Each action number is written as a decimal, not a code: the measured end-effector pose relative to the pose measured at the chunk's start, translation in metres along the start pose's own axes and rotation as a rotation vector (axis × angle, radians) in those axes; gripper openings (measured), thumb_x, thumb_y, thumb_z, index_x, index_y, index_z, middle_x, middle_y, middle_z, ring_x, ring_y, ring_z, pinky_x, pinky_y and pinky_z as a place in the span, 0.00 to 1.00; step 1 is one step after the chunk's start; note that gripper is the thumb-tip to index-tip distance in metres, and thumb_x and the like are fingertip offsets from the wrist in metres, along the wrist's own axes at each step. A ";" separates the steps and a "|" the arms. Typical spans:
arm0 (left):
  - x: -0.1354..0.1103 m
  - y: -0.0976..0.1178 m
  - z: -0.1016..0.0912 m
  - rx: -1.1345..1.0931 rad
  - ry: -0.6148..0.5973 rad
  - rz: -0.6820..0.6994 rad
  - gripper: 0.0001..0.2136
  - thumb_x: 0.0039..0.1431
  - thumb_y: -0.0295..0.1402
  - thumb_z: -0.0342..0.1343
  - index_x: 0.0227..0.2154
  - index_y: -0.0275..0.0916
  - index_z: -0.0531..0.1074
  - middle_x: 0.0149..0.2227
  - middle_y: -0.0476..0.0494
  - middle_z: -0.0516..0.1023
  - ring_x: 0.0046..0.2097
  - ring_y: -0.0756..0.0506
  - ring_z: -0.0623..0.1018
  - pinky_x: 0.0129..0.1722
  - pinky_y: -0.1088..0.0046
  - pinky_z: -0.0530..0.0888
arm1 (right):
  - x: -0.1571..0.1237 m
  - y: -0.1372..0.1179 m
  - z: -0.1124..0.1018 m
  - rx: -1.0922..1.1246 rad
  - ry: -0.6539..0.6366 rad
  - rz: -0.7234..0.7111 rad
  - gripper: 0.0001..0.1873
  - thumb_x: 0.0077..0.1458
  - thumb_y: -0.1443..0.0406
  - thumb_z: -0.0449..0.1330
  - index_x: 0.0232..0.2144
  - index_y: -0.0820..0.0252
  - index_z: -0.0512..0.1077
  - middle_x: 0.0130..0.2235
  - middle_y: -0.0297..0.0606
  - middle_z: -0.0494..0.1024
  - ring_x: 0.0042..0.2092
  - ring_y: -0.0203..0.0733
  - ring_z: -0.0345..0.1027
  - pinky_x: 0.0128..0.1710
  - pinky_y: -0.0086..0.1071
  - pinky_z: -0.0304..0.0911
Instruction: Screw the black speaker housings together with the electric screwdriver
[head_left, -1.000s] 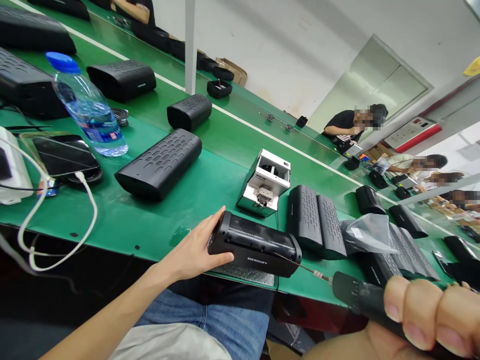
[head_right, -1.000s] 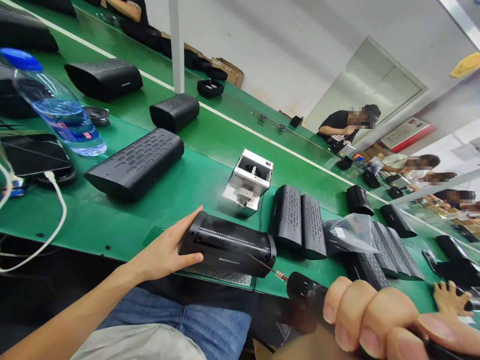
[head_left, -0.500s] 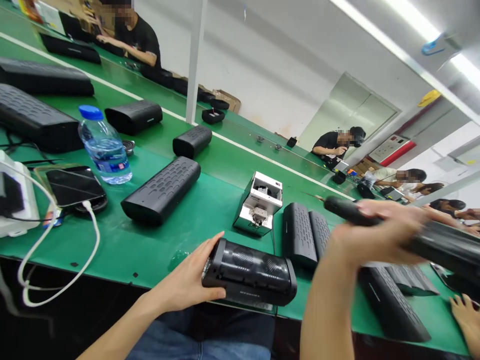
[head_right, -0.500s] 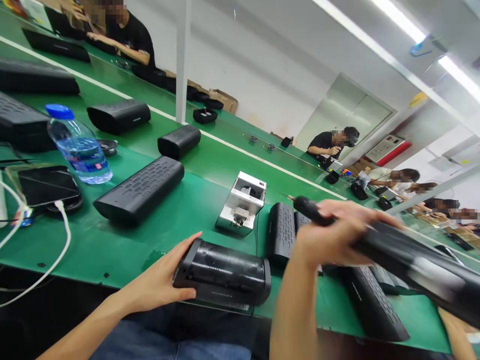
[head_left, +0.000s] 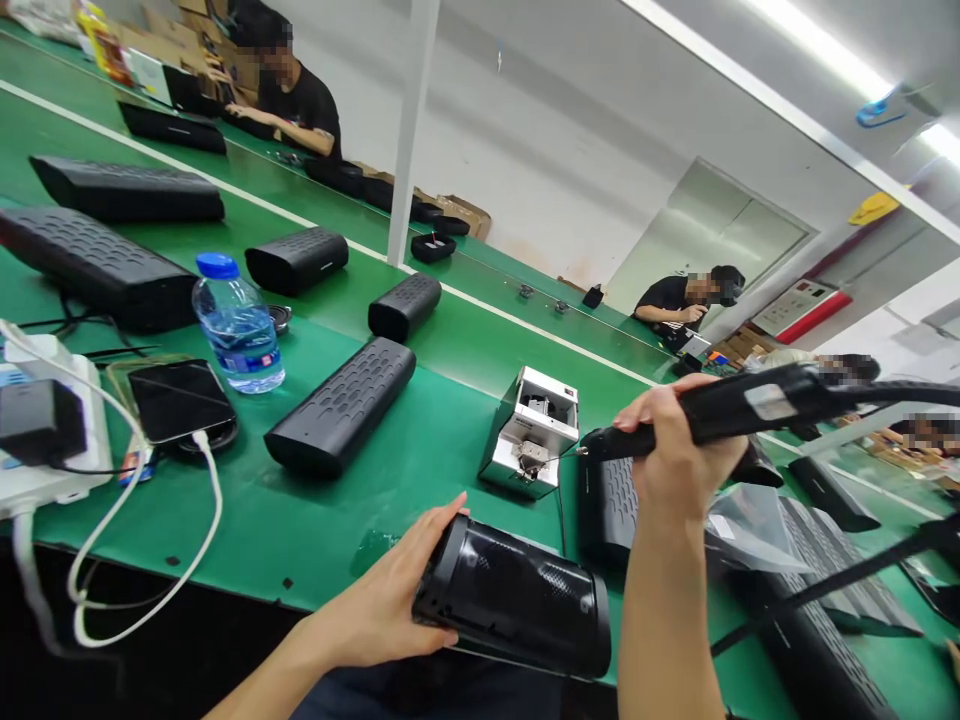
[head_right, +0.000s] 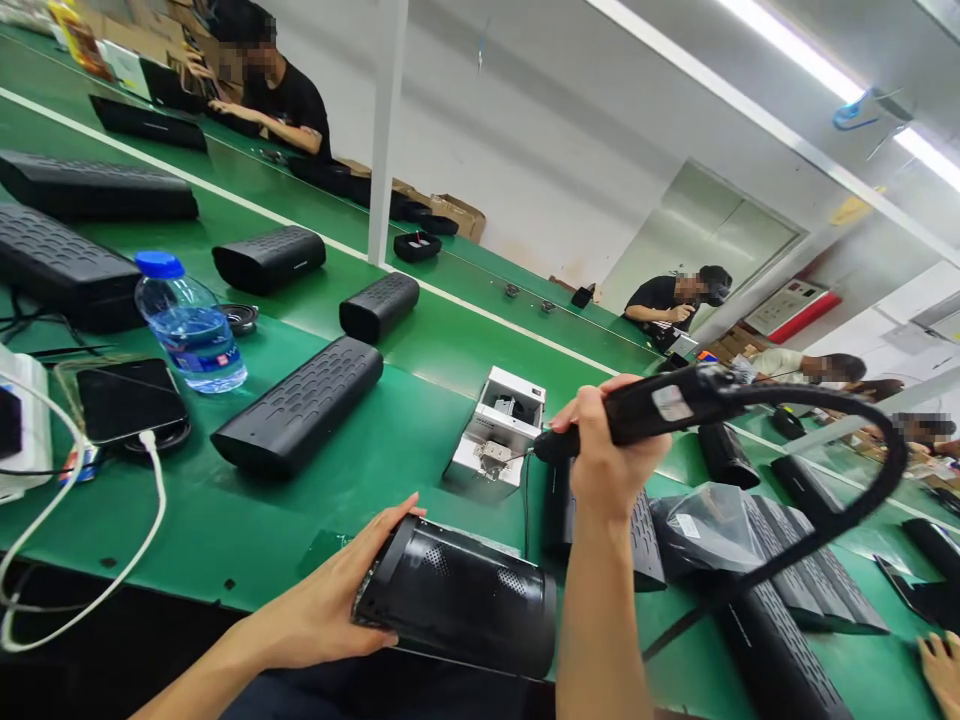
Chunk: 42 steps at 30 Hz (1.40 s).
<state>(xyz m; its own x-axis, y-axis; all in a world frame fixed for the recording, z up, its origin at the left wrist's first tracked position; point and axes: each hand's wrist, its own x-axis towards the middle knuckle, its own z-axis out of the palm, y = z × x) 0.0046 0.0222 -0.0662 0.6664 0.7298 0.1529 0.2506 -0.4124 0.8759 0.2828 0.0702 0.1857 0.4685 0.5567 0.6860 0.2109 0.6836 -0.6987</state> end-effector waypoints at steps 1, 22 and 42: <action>0.000 -0.001 0.000 -0.013 -0.008 -0.008 0.70 0.55 0.21 0.76 0.87 0.62 0.34 0.89 0.39 0.46 0.86 0.23 0.56 0.85 0.35 0.58 | -0.001 0.006 0.006 -0.010 -0.004 0.012 0.17 0.53 0.61 0.78 0.36 0.54 0.73 0.21 0.24 0.72 0.20 0.39 0.68 0.24 0.34 0.71; 0.002 0.006 -0.003 -0.045 0.010 -0.024 0.66 0.59 0.26 0.79 0.87 0.60 0.39 0.86 0.37 0.54 0.85 0.26 0.60 0.85 0.39 0.62 | -0.021 -0.031 0.012 -0.047 0.018 0.080 0.14 0.51 0.65 0.75 0.38 0.54 0.75 0.21 0.21 0.69 0.19 0.36 0.61 0.22 0.31 0.63; 0.005 0.011 -0.001 0.014 0.088 -0.018 0.57 0.69 0.41 0.74 0.88 0.50 0.41 0.87 0.33 0.54 0.84 0.24 0.62 0.83 0.40 0.65 | -0.102 -0.126 -0.025 -0.227 0.076 0.102 0.13 0.50 0.68 0.68 0.38 0.49 0.75 0.22 0.22 0.64 0.18 0.37 0.51 0.19 0.38 0.52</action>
<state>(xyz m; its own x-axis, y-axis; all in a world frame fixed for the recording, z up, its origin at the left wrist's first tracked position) 0.0098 0.0217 -0.0550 0.5976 0.7819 0.1777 0.2719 -0.4061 0.8725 0.2302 -0.0844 0.1987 0.5586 0.5745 0.5983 0.3423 0.4974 -0.7972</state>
